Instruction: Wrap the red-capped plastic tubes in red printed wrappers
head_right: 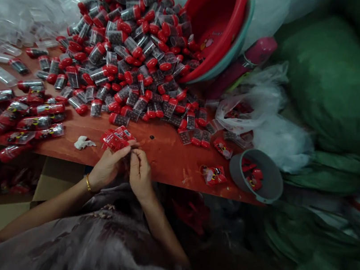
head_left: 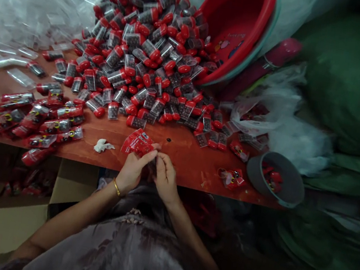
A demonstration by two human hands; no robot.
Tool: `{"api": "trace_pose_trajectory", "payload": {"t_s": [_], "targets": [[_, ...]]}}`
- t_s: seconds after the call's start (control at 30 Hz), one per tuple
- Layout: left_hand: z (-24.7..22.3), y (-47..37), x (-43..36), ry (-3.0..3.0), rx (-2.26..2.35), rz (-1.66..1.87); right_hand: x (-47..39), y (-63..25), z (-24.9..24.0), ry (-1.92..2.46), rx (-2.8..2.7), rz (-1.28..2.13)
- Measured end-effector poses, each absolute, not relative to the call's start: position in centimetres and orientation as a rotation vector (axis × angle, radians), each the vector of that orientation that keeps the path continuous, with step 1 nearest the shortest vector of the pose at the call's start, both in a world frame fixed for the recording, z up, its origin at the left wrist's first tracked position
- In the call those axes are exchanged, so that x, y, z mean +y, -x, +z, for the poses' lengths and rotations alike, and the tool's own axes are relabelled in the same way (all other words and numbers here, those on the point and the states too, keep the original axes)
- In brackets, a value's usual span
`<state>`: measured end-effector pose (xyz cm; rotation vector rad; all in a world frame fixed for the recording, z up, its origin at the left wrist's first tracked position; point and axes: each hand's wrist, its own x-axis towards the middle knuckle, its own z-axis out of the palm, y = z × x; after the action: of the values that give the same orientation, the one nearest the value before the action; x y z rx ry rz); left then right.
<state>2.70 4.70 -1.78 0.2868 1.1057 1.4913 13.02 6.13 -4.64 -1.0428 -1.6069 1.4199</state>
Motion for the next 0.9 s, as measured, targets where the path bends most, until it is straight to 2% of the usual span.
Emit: {"api": "trace_pose_trajectory", "payload": {"t_s": [0.07, 0.2, 0.37, 0.5, 0.67, 0.9], "targets": [[-1.5, -2.8, 4.9, -0.227, 1.101, 1.573, 6.0, -13.1, -4.8, 1.037, -1.675, 1.241], [-1.8, -3.1, 4.8, -0.190, 1.058, 1.448, 5.6, -12.8, -4.8, 1.018, -1.713, 1.049], [-2.2, -2.8, 4.2, -0.295, 1.071, 1.353, 5.6, -12.5, -4.3, 1.029, -1.530, 1.330], [-1.4, -2.5, 4.0, -0.269, 1.033, 1.456, 5.9, -12.8, -4.2, 0.927, -1.443, 1.614], [-1.4, -3.2, 3.8, -0.224, 1.050, 1.505, 6.0, -12.7, -4.5, 0.959, -1.504, 1.529], [-2.2, -1.6, 2.0, -0.121, 0.987, 1.312, 6.7, -11.5, -5.3, 0.923, -1.652, 1.425]]}}
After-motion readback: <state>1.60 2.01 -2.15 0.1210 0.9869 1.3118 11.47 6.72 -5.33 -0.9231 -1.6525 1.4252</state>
